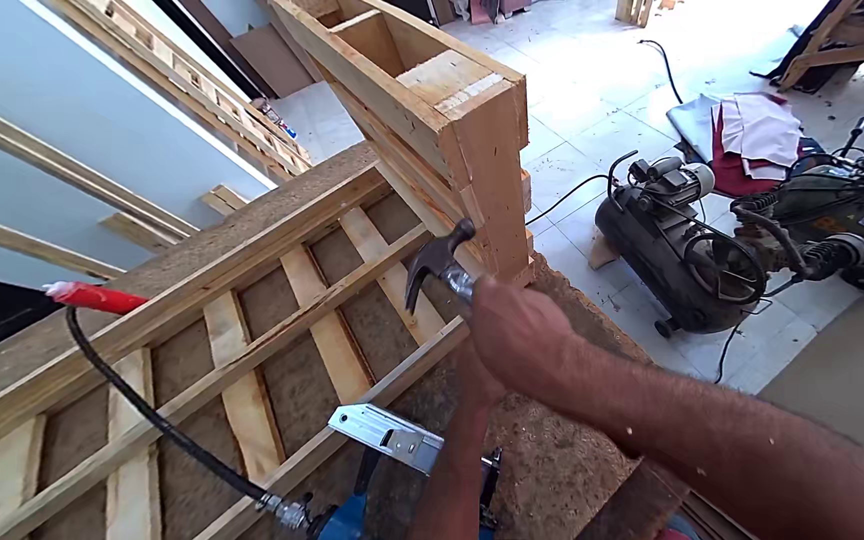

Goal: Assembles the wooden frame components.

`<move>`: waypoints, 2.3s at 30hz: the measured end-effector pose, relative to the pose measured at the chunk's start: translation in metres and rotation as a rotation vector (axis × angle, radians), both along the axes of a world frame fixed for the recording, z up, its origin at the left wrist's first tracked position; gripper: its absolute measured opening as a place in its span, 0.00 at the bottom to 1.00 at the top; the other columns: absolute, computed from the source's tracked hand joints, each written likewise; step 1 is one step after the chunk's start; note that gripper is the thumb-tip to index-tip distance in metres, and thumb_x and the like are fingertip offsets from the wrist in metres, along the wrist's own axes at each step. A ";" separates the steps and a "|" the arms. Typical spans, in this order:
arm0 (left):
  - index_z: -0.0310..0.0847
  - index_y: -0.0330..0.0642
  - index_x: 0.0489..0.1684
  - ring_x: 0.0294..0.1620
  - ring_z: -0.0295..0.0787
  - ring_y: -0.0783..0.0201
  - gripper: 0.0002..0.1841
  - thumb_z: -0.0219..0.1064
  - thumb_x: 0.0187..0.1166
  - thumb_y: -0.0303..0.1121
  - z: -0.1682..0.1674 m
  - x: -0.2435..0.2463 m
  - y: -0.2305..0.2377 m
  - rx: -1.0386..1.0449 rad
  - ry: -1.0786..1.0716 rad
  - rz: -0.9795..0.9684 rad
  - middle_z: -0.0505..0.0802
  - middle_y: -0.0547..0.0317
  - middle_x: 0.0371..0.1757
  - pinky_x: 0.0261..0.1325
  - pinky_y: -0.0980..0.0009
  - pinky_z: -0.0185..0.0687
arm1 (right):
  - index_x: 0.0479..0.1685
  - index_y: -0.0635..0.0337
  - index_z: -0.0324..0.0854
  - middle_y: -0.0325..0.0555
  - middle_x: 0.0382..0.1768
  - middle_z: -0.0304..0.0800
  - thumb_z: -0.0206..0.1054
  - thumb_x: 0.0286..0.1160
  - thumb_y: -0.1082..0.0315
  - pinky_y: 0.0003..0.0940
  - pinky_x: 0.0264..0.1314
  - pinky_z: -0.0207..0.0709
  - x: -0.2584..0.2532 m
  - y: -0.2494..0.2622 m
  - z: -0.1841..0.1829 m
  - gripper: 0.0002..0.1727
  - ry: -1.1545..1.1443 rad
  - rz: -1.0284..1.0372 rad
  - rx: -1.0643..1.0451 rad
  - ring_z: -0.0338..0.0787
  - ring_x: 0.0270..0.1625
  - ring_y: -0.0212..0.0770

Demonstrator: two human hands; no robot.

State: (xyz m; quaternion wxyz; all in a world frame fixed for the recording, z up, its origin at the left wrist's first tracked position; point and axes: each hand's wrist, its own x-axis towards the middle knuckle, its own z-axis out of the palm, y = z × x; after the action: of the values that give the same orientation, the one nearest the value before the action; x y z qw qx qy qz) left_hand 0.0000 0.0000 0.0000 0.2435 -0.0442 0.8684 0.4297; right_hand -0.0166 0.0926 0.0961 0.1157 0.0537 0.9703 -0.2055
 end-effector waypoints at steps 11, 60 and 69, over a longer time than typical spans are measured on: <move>0.88 0.42 0.63 0.54 0.94 0.54 0.14 0.63 0.86 0.33 -0.093 -0.033 -0.059 -0.097 0.346 0.120 0.96 0.50 0.49 0.64 0.46 0.86 | 0.56 0.54 0.74 0.50 0.35 0.87 0.50 0.92 0.46 0.54 0.33 0.85 -0.016 0.003 0.013 0.21 -0.031 0.113 -0.003 0.93 0.37 0.55; 0.85 0.37 0.54 0.43 0.94 0.68 0.08 0.66 0.85 0.31 0.047 -0.149 0.050 0.383 1.014 0.112 0.95 0.60 0.41 0.51 0.68 0.94 | 0.25 0.50 0.80 0.32 0.15 0.78 0.65 0.81 0.46 0.31 0.17 0.76 -0.043 0.035 -0.184 0.21 0.767 -0.192 -1.075 0.78 0.16 0.28; 0.70 0.40 0.85 0.82 0.78 0.64 0.29 0.67 0.83 0.32 0.021 -0.150 0.014 0.039 0.887 -0.151 0.83 0.54 0.81 0.86 0.58 0.74 | 0.41 0.48 0.86 0.35 0.21 0.83 0.65 0.81 0.43 0.39 0.20 0.78 -0.042 0.052 -0.185 0.18 0.537 -0.279 -0.983 0.81 0.19 0.34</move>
State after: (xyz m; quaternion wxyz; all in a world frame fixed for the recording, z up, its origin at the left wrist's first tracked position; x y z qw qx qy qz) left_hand -0.1499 0.0138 0.0214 -0.1207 0.2123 0.8814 0.4043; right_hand -0.0591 0.1447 -0.0888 -0.1513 0.0670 0.7400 -0.6519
